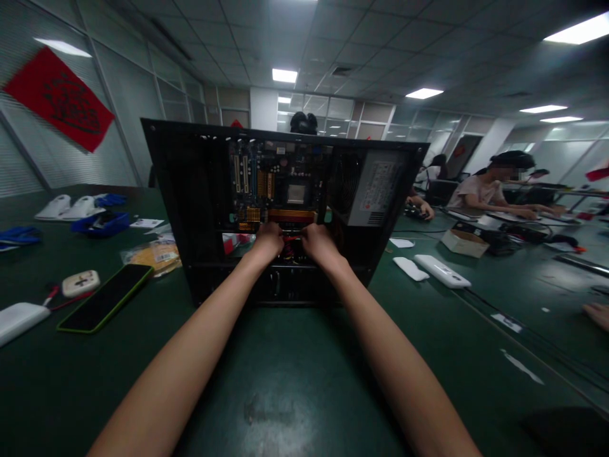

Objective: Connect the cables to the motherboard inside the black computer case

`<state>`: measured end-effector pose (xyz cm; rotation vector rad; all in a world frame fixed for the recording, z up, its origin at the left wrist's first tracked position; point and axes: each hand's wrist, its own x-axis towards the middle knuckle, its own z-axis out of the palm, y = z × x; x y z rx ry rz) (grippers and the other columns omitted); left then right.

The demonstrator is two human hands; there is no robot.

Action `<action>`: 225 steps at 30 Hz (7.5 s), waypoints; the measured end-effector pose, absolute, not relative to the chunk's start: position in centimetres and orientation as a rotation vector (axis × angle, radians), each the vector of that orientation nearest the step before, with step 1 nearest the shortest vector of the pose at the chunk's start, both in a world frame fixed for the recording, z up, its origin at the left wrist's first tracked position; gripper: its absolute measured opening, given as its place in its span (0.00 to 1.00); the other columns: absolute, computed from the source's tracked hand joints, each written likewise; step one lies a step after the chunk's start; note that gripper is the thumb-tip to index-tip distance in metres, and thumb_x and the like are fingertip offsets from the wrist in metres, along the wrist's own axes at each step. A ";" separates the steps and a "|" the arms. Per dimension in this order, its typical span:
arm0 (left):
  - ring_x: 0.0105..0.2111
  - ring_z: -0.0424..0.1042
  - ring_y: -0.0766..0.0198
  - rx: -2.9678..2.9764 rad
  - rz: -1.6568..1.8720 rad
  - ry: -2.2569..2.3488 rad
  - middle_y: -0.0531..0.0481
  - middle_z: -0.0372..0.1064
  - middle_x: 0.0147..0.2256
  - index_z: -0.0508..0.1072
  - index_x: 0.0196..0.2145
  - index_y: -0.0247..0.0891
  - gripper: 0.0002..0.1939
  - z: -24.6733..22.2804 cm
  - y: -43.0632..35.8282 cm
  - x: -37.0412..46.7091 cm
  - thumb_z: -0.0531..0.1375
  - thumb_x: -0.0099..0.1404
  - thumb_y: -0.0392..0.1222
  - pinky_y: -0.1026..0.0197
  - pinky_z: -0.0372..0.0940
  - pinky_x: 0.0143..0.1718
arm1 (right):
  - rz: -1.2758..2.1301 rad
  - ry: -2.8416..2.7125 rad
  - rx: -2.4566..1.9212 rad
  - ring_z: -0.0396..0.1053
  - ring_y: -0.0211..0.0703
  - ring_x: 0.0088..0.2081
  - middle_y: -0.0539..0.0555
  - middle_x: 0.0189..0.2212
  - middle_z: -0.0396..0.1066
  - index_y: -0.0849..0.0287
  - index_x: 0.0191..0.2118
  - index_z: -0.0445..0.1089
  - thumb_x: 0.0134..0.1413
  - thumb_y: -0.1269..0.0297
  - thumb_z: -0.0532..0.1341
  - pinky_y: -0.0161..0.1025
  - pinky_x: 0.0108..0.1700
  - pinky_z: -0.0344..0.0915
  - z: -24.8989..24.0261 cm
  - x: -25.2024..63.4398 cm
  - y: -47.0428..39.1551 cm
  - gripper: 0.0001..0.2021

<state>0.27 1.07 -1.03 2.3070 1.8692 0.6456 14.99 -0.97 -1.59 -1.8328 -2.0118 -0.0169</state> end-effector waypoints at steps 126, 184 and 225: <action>0.47 0.74 0.50 2.557 0.647 1.885 0.37 0.75 0.45 0.76 0.43 0.34 0.13 -0.9 -1.2 0.5 0.57 0.67 0.44 0.55 0.68 0.47 | -0.043 -2.050 -1.931 0.73 0.49 0.47 0.65 0.46 0.75 0.62 0.48 0.75 0.65 0.71 0.53 0.36 0.45 0.65 -1.1 14.6 -0.5 0.14; 0.44 0.75 0.49 2.582 0.659 1.928 0.37 0.74 0.44 0.66 0.50 0.34 0.18 -0.5 -1.9 1.1 0.55 0.69 0.48 0.55 0.69 0.43 | -0.169 -2.059 -1.959 0.74 0.53 0.47 0.67 0.44 0.75 0.64 0.48 0.75 0.66 0.68 0.53 0.40 0.47 0.67 -0.8 14.1 -1.7 0.14; 0.48 0.74 0.49 2.459 0.628 1.855 0.35 0.74 0.46 0.74 0.46 0.31 0.22 -1.2 -1.4 0.3 0.59 0.66 0.54 0.57 0.67 0.46 | -0.170 -2.097 -1.947 0.75 0.55 0.46 0.65 0.44 0.75 0.62 0.47 0.74 0.66 0.66 0.53 0.42 0.44 0.69 -1.4 14.2 -1.8 0.13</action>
